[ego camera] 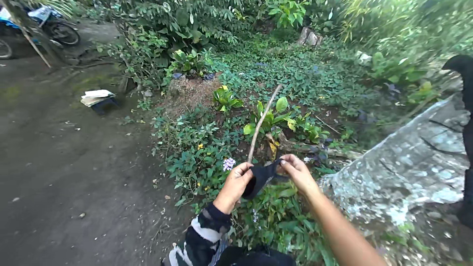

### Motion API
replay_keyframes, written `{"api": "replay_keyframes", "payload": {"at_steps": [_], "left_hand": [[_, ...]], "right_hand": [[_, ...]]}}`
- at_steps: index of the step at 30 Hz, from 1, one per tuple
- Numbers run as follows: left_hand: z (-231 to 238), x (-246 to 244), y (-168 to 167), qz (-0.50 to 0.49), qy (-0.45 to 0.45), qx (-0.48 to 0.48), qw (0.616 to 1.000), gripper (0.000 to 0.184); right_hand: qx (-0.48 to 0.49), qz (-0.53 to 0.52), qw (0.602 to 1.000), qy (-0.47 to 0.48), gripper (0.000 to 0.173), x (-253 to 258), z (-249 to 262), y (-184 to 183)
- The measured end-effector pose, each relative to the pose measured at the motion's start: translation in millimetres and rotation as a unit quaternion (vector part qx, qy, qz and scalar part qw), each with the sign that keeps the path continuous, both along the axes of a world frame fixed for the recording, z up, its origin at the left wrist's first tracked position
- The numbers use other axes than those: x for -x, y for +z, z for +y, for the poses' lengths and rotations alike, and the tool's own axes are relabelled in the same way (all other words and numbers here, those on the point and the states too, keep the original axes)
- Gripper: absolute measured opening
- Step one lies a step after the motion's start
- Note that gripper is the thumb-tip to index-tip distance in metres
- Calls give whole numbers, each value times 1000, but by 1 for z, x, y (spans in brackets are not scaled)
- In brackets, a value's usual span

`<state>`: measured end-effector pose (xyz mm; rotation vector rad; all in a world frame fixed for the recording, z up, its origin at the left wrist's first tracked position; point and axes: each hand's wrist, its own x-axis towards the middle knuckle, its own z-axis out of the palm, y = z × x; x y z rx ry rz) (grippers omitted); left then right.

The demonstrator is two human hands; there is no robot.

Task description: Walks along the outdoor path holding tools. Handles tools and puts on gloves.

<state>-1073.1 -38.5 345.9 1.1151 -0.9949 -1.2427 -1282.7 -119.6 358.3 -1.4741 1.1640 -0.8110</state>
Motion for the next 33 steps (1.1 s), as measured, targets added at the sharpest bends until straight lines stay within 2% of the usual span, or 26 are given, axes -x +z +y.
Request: {"api": "replay_keyframes", "payload": {"at_steps": [2,3,5,7,9,11,14,16,19,23,25,28,29,30,31,33], "left_hand": [[0,0,-2,9,22,-16,1000,16],[-1,-1,-3,11,31,-26,999,15],[-2,-3,-5,7,47,-51,998,12],[-1,-3,-4,3,60,-88,994,9],[1,-1,-4,13,65,-111,992,9],[3,4,-7,9,76,-112,991,9],[7,4,-12,-4,92,-107,990,10],[8,1,-14,-6,104,-113,988,10],[12,-1,-23,-17,118,-100,988,10],[17,9,-33,31,144,-62,987,12],[19,14,-36,40,142,-32,989,12],[21,21,-53,-60,143,68,986,14],[23,22,-58,-109,138,99,979,16],[25,24,-62,-156,130,130,971,16],[28,25,-65,-195,119,156,961,15],[32,27,-70,-252,91,193,944,15]], "right_hand": [[221,142,965,18,37,5,-1,-10],[324,156,933,21,35,5,2,-12],[475,103,872,55,27,-3,13,-9],[524,11,844,112,21,-20,30,-2],[478,-92,860,154,19,-42,44,4],[413,-122,889,152,20,-62,52,-1],[373,-9,918,135,18,-72,56,-23],[316,127,927,155,19,-69,62,-27],[166,313,909,220,33,-68,65,-22],[96,372,900,207,36,-73,61,-25],[81,416,882,208,37,-76,61,-26],[36,485,838,247,39,-82,58,-26],[30,470,847,246,38,-80,55,-29],[34,417,880,224,35,-75,50,-36],[36,328,925,189,34,-68,43,-44],[-5,62,995,77,26,-56,37,-57]]}}
